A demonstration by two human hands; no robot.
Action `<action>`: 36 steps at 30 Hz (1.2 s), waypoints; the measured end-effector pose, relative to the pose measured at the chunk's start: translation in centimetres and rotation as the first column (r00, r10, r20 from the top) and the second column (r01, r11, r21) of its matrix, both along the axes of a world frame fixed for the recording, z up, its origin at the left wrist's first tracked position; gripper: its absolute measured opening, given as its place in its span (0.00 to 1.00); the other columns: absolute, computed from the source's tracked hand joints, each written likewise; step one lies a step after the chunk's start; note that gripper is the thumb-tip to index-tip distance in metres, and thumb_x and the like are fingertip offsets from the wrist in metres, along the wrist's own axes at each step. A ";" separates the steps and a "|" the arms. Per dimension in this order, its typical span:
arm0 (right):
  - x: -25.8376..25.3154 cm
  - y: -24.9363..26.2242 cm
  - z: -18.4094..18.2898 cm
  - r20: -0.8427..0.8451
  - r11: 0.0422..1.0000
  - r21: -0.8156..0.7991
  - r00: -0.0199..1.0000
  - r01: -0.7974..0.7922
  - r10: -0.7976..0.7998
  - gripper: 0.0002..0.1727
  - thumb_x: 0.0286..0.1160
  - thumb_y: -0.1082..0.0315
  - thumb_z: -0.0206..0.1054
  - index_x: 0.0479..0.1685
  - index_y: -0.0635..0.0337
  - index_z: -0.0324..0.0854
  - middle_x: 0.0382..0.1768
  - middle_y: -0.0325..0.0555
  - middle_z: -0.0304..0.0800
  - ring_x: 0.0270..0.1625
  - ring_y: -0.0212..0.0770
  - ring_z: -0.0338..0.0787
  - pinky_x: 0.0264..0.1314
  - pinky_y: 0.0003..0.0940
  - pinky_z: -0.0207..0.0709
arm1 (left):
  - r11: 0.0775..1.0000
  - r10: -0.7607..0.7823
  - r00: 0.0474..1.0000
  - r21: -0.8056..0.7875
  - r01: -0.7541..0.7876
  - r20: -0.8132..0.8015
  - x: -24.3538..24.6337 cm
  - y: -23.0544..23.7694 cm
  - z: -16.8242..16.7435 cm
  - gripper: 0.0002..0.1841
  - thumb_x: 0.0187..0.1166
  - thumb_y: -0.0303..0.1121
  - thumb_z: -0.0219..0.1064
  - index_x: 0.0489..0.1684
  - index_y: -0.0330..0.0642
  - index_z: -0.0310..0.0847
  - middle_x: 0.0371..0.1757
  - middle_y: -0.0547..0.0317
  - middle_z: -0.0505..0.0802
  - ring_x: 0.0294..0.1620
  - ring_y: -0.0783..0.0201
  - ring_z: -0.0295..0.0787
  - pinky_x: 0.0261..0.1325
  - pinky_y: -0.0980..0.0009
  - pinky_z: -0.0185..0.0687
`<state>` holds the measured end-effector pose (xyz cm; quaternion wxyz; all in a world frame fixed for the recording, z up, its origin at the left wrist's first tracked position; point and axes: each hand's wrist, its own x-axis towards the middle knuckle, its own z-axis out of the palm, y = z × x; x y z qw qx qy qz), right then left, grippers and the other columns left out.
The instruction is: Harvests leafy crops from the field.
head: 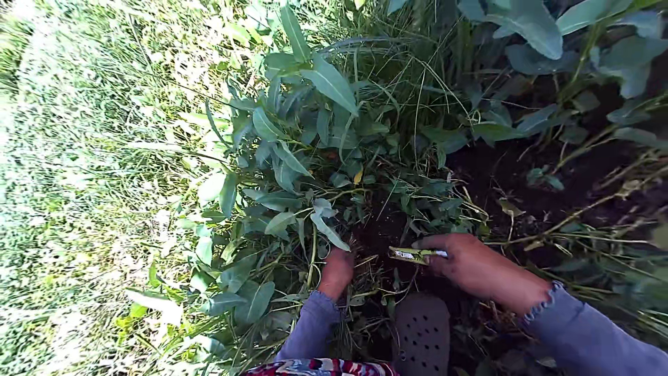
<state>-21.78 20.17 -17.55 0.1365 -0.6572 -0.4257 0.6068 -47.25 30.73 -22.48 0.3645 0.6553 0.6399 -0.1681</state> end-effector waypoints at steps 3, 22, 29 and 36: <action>-1.6 0.0 -0.5 -0.004 0.997 0.020 0.997 0.075 -0.075 0.17 0.87 0.67 0.61 0.69 0.51 0.85 0.50 0.51 0.92 0.45 0.46 0.92 0.55 0.48 0.85 | 0.999 0.047 0.997 -0.006 -0.046 0.056 -0.5 -0.2 0.4 0.20 0.90 0.37 0.60 0.73 0.33 0.80 0.67 0.36 0.89 0.73 0.45 0.85 0.79 0.45 0.74; 1.2 7.0 0.2 0.184 0.848 0.516 0.952 0.119 -0.245 0.19 0.86 0.68 0.62 0.73 0.49 0.83 0.56 0.58 0.92 0.58 0.60 0.92 0.63 0.66 0.81 | 0.713 -0.634 0.758 0.263 0.649 -0.153 3.1 0.4 2.8 0.17 0.75 0.22 0.70 0.60 0.45 0.90 0.71 0.44 0.88 0.75 0.42 0.83 0.67 0.42 0.86; 1.0 7.0 -0.1 0.124 0.819 0.544 0.947 0.184 -0.295 0.18 0.85 0.71 0.63 0.72 0.57 0.83 0.60 0.62 0.90 0.60 0.64 0.90 0.64 0.67 0.79 | 0.618 -0.575 0.753 0.432 0.656 -0.320 5.7 0.9 0.0 0.25 0.81 0.25 0.68 0.79 0.33 0.74 0.81 0.34 0.77 0.68 0.33 0.86 0.48 0.43 0.92; 1.7 6.7 -0.6 0.143 0.841 0.516 0.951 0.164 -0.273 0.18 0.86 0.68 0.63 0.72 0.53 0.83 0.57 0.58 0.92 0.56 0.59 0.92 0.61 0.65 0.81 | 0.708 -0.514 0.753 0.292 0.643 -0.411 5.9 1.3 0.5 0.23 0.79 0.21 0.66 0.75 0.32 0.75 0.72 0.31 0.82 0.66 0.30 0.85 0.50 0.40 0.90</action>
